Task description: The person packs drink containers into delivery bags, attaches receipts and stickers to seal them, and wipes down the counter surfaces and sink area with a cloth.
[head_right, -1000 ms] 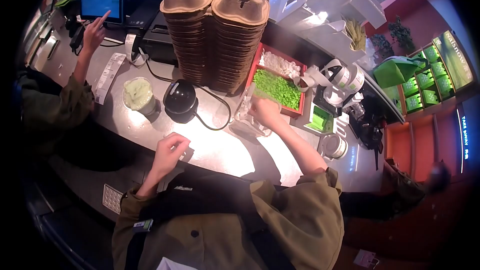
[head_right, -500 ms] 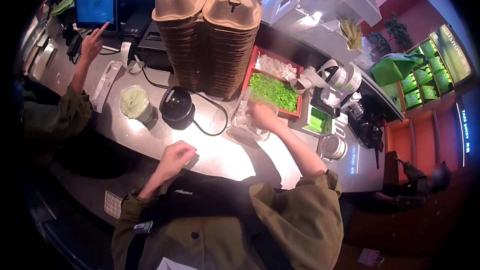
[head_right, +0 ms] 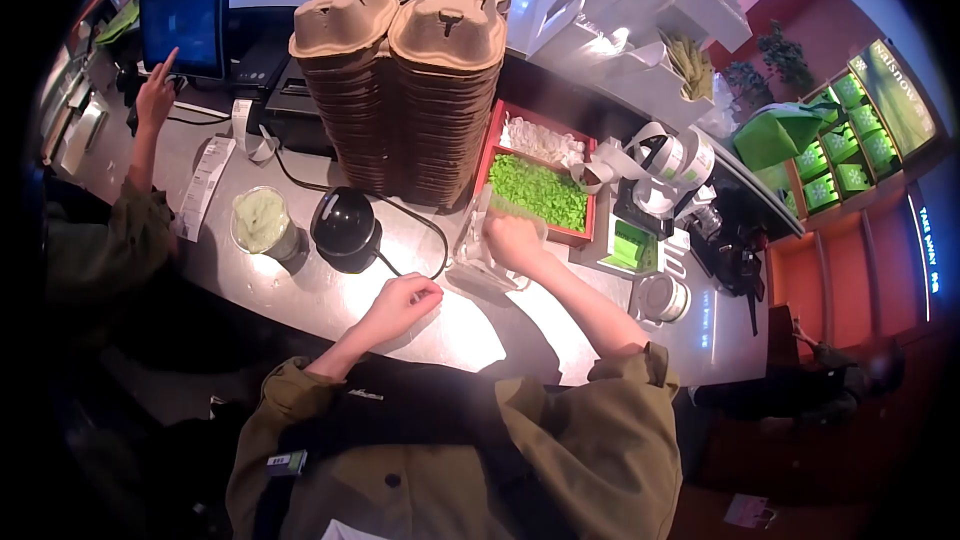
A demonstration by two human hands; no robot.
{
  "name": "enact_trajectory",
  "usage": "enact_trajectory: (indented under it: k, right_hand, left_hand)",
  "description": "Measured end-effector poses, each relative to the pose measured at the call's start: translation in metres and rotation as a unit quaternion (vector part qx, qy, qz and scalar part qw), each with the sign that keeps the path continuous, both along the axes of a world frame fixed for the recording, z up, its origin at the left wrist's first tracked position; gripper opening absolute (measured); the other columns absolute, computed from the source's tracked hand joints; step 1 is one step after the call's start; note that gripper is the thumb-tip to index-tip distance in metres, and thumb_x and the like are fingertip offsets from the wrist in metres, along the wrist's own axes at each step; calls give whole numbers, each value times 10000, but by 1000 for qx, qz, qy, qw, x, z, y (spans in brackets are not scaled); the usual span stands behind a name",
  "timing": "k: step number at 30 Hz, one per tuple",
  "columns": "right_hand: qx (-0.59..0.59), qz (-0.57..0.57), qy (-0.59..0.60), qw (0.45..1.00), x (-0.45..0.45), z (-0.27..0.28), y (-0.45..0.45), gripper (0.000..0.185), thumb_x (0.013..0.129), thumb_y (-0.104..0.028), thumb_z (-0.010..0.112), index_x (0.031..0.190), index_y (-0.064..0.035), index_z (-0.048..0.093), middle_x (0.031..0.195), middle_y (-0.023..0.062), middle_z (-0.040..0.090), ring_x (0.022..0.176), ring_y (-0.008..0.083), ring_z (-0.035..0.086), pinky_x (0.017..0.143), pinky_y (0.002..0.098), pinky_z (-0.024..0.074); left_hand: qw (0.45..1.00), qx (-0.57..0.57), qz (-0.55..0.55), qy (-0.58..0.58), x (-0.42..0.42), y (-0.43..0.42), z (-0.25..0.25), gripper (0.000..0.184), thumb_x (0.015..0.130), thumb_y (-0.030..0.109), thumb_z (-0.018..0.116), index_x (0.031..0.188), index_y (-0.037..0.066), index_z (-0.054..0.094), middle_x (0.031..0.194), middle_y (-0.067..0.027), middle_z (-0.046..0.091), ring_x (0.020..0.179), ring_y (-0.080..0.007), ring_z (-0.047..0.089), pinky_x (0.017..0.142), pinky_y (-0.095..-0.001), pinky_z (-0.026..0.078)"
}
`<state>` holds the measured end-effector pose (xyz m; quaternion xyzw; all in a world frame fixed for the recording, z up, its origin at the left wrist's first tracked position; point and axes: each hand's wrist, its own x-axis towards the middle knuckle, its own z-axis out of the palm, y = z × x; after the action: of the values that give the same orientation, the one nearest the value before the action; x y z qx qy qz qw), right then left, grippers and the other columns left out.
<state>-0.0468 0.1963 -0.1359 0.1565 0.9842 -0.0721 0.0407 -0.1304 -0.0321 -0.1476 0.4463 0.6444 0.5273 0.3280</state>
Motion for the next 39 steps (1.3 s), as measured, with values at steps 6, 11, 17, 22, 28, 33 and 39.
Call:
enact_trajectory:
  k: [6, 11, 17, 22, 28, 33, 39]
  right_hand:
    - [-136, 5, 54, 989, 9, 9, 1, 296, 669, -60, 527, 947, -61, 630, 768, 129, 635, 764, 292, 611, 647, 397, 482]
    - [-60, -7, 38, 997, 9, 10, 1, 285, 678, -49, 525, 952, -67, 598, 749, 129, 629, 714, 284, 613, 619, 379, 477]
    - [-75, -23, 54, 995, 3, 8, -2, 217, 656, -27, 508, 854, -44, 595, 756, 175, 618, 707, 321, 607, 617, 416, 469]
    - [-149, 30, 105, 983, 3, -9, 5, 278, 642, 2, 505, 911, -25, 570, 799, 188, 611, 784, 314, 599, 683, 413, 461]
    - [-49, -4, 57, 997, 8, 28, -11, 371, 656, 23, 478, 1016, -41, 541, 904, 185, 610, 846, 328, 590, 722, 410, 461]
    - [-78, 39, 59, 994, 7, 11, 0, 447, 654, -4, 522, 1099, -40, 513, 1106, 196, 532, 1032, 323, 513, 857, 392, 423]
    - [-86, 2, 73, 994, 13, 29, -23, 396, 692, -3, 495, 1088, -17, 507, 1011, 192, 576, 949, 334, 549, 830, 400, 432]
  left_hand:
    - [999, -5, -12, -30, 4, 11, -9, 173, 788, 157, 561, 826, -4, 608, 762, -116, 605, 686, -218, 589, 638, -294, 457]
    - [999, -3, -23, -33, 5, 13, -11, 179, 789, 160, 559, 830, -6, 610, 767, -115, 613, 700, -205, 594, 640, -288, 456]
    - [998, -24, -49, -36, 4, 8, -18, 163, 800, 117, 571, 859, -32, 601, 801, -105, 598, 738, -170, 596, 679, -265, 470]
    - [998, -32, -54, -26, 4, 9, -19, 168, 795, 119, 576, 861, -33, 601, 815, -111, 601, 743, -167, 598, 682, -266, 472]
    - [998, -27, -59, -23, 5, 10, -29, 167, 799, 126, 578, 859, -28, 604, 815, -97, 606, 739, -151, 594, 674, -257, 468]
    - [997, -27, -71, -22, 6, 10, -29, 164, 803, 129, 579, 860, -23, 604, 794, -85, 609, 722, -138, 587, 663, -252, 463]
    - [997, -32, -71, -20, 6, 6, -26, 162, 801, 127, 579, 864, -20, 604, 788, -87, 612, 720, -140, 588, 664, -256, 464]
